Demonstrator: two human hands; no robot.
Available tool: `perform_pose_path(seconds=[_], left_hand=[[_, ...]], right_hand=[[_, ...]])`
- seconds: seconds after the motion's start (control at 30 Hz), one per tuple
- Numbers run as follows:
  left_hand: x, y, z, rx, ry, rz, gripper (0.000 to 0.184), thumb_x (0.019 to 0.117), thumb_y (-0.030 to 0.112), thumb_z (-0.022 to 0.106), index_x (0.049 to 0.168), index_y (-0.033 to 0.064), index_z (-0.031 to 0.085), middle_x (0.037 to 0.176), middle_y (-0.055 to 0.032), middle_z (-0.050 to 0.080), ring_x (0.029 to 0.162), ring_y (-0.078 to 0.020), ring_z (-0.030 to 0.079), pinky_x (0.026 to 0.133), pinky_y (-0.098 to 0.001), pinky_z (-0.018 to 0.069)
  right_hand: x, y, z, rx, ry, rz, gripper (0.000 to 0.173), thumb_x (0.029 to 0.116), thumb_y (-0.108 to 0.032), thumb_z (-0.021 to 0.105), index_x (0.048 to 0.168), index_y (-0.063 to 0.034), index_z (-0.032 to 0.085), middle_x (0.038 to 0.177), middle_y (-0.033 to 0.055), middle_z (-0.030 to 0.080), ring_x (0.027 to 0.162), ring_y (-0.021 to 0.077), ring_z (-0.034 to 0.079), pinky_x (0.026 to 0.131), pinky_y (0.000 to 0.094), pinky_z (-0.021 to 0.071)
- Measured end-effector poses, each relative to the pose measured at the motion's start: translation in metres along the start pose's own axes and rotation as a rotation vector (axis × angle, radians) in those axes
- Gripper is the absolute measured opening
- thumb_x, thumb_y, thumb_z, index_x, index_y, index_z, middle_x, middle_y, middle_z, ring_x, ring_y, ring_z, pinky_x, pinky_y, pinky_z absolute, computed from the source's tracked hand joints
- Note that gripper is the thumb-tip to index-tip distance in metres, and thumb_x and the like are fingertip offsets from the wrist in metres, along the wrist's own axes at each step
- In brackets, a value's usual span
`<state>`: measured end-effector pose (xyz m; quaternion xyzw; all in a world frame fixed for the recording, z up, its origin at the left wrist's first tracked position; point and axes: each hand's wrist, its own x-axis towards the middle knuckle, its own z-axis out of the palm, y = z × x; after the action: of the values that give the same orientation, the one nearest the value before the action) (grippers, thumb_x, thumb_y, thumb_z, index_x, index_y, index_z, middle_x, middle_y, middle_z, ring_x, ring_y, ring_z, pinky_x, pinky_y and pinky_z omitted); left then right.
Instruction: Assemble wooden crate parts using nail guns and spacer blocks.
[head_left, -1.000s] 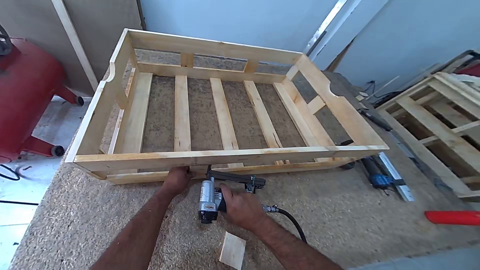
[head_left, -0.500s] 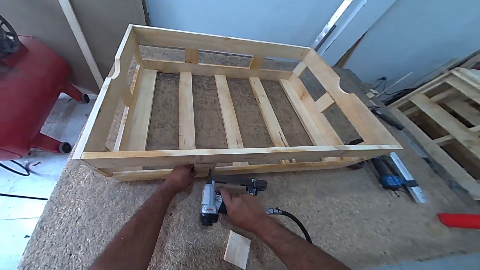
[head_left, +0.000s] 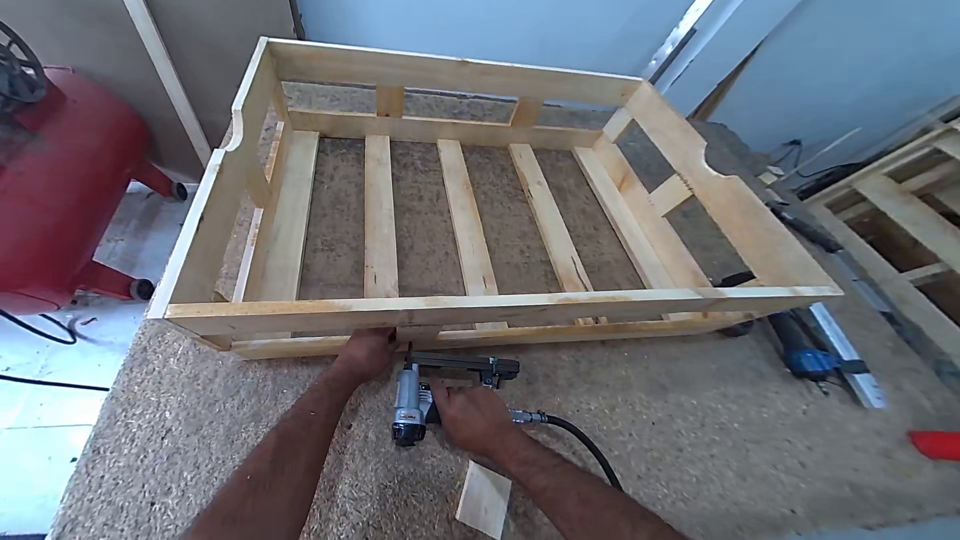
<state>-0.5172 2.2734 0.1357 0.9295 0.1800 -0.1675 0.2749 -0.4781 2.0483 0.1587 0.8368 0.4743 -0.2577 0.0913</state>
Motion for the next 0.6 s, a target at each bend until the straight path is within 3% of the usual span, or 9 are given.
perform_pose_path(seconds=[0.6], left_hand=[[0.001, 0.0, 0.001, -0.037, 0.037, -0.02, 0.033, 0.1062, 0.029, 0.054, 0.12, 0.0039, 0.069, 0.117, -0.0168, 0.07, 0.117, -0.0323, 0.065, 0.105, -0.0543, 0.0475]], right_hand=[[-0.005, 0.016, 0.01, 0.006, 0.054, 0.041, 0.057, 0.0973, -0.03, 0.059, 0.147, -0.0067, 0.043, 0.106, 0.0204, 0.071, 0.095, 0.0415, 0.072, 0.077, 0.0586, 0.0575]])
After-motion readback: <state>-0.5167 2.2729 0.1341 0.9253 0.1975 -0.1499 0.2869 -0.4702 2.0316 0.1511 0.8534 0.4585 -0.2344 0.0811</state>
